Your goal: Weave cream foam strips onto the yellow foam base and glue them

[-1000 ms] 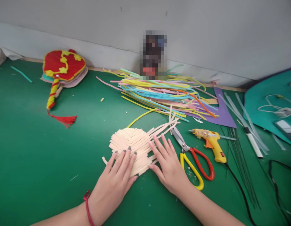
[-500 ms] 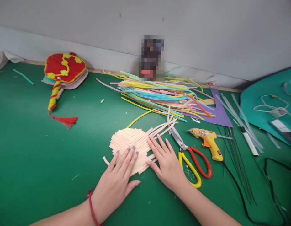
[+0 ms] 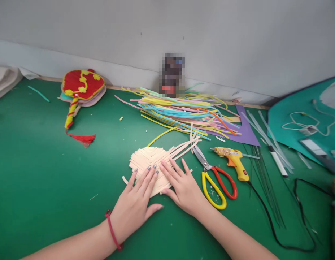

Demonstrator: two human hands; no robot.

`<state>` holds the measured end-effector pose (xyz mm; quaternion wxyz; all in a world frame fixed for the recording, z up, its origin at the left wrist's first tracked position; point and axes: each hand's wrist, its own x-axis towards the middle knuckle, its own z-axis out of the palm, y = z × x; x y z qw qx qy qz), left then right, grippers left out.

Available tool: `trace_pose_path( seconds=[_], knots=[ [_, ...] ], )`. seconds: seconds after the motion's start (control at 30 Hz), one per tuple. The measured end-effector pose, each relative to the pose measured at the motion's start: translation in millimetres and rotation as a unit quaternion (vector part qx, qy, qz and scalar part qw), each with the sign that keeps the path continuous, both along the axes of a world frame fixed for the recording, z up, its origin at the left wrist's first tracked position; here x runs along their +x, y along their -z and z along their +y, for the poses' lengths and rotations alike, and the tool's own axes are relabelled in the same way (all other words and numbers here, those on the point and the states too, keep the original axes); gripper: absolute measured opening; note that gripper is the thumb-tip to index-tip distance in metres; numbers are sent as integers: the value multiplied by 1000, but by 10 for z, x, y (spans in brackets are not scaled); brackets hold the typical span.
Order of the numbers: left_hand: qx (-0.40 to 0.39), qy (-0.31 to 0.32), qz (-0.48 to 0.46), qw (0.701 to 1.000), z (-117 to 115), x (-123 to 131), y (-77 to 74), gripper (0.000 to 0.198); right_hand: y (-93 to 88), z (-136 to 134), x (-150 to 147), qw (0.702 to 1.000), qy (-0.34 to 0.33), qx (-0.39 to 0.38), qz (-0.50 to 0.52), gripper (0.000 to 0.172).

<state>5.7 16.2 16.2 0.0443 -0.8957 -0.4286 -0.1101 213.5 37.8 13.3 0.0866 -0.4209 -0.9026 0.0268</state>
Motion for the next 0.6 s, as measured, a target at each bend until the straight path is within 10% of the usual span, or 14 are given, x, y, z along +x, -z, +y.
trace_pose_path(
  seconds=[0.37,0.6],
  knots=[
    [-58,-59,-31,996,330,161,-147,63,11,-26,51,983,77,98,133,62],
    [-110,-97,-21,989,679,427,51,69,38,-12,72,973,135,101,160,64]
  ],
)
